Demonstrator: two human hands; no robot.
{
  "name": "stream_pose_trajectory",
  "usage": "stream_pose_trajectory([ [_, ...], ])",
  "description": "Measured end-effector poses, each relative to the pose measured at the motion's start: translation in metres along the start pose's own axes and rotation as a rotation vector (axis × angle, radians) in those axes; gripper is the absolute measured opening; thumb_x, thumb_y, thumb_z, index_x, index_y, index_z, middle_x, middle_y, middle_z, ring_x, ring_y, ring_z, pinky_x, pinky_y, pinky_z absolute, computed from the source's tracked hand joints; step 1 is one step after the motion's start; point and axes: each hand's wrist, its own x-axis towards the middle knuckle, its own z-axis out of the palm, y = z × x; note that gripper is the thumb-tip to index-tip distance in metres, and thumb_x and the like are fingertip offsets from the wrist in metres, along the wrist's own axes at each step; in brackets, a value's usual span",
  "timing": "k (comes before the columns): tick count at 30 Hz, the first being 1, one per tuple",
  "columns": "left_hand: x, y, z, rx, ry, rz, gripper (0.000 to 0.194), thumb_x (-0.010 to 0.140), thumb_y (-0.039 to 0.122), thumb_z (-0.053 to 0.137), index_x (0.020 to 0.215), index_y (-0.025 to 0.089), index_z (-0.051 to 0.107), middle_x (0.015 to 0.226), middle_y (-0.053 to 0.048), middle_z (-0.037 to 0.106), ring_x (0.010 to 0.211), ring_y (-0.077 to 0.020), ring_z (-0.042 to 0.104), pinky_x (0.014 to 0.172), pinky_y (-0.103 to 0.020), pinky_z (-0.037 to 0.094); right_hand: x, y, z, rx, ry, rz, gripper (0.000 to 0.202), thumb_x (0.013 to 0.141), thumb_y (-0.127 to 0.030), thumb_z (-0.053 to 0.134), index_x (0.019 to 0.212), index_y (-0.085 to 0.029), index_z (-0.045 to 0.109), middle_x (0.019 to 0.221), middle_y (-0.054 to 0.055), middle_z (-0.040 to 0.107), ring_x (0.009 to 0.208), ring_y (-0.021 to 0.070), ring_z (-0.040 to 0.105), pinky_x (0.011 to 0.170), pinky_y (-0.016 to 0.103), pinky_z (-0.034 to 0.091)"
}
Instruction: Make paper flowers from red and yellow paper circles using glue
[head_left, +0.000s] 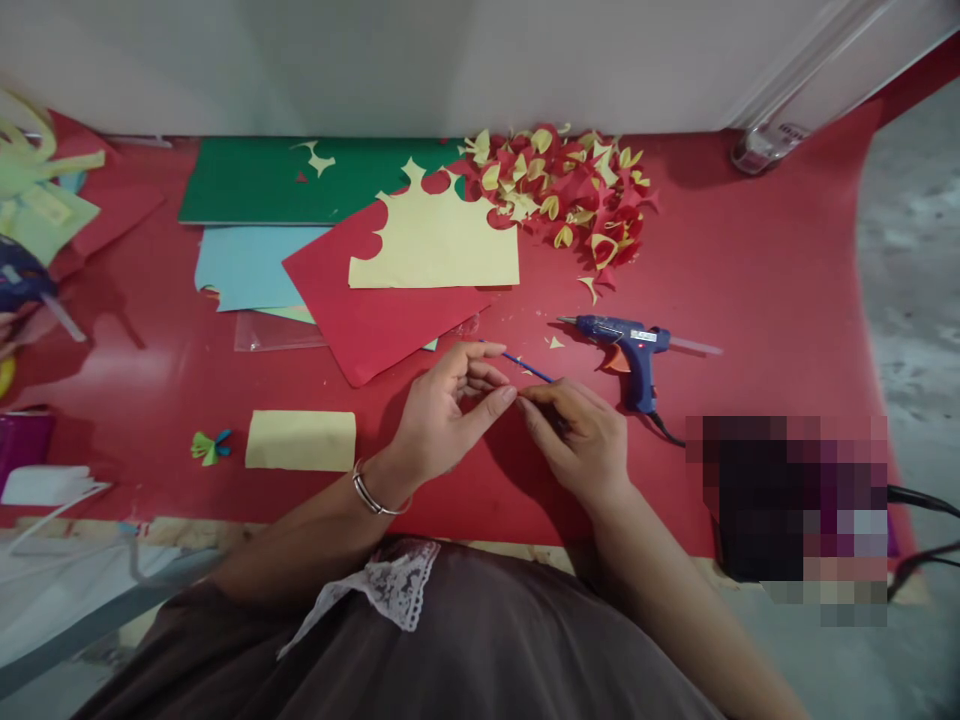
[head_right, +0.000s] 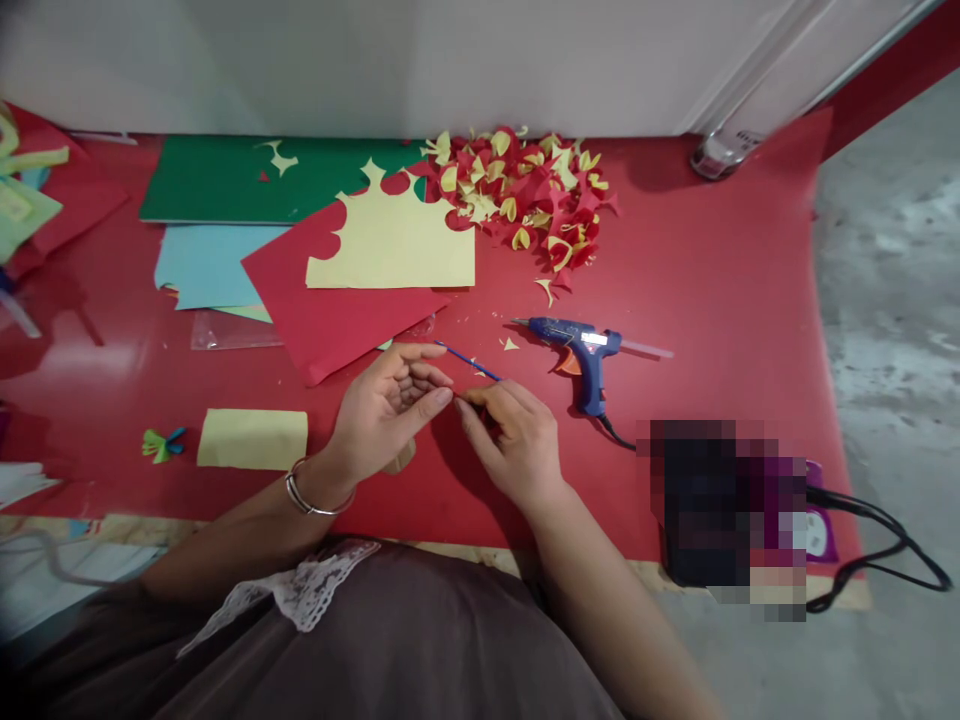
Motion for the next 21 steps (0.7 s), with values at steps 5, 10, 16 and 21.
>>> stream_pose_trajectory([
  [5,0.001,-0.002,0.001,-0.011,-0.002,-0.004,0.043,0.095,0.032,0.08,0.133,0.021,0.063,0.1,-0.005,0.074,0.093,-0.0153,0.073,0.084,-0.026,0.06,0.001,-0.002,0.0,0.006,-0.009,0.002,0.014,0.102,-0.022,0.066,0.09,-0.022,0.072,0.073,0.001,0.072,0.064,0.0154,0.065,0.06,0.029,0.05],
  [10,0.002,0.0,0.002,-0.078,-0.016,-0.032,0.044,0.093,0.031,0.081,0.131,0.02,0.061,0.097,-0.004,0.072,0.091,-0.0149,0.073,0.082,-0.026,0.059,0.001,-0.002,0.0,0.018,-0.02,0.016,0.014,0.101,-0.024,0.067,0.089,-0.023,0.073,0.072,0.001,0.072,0.061,0.0156,0.064,0.06,0.029,0.05],
  [16,0.004,0.003,-0.003,-0.138,-0.074,-0.076,0.048,0.091,0.027,0.082,0.132,0.02,0.059,0.096,-0.003,0.072,0.089,-0.0146,0.072,0.082,-0.026,0.059,0.0,-0.002,0.0,0.042,-0.036,0.046,0.016,0.1,-0.027,0.068,0.085,-0.023,0.073,0.071,0.001,0.072,0.061,0.0157,0.063,0.062,0.03,0.052],
  [21,0.007,0.002,-0.009,-0.191,-0.161,-0.051,0.047,0.091,0.027,0.082,0.131,0.02,0.06,0.096,-0.003,0.071,0.087,-0.0138,0.071,0.079,-0.025,0.058,0.002,-0.005,-0.002,0.097,-0.058,0.023,0.015,0.101,-0.025,0.068,0.086,-0.023,0.072,0.072,0.0,0.072,0.06,0.0151,0.063,0.06,0.029,0.05],
])
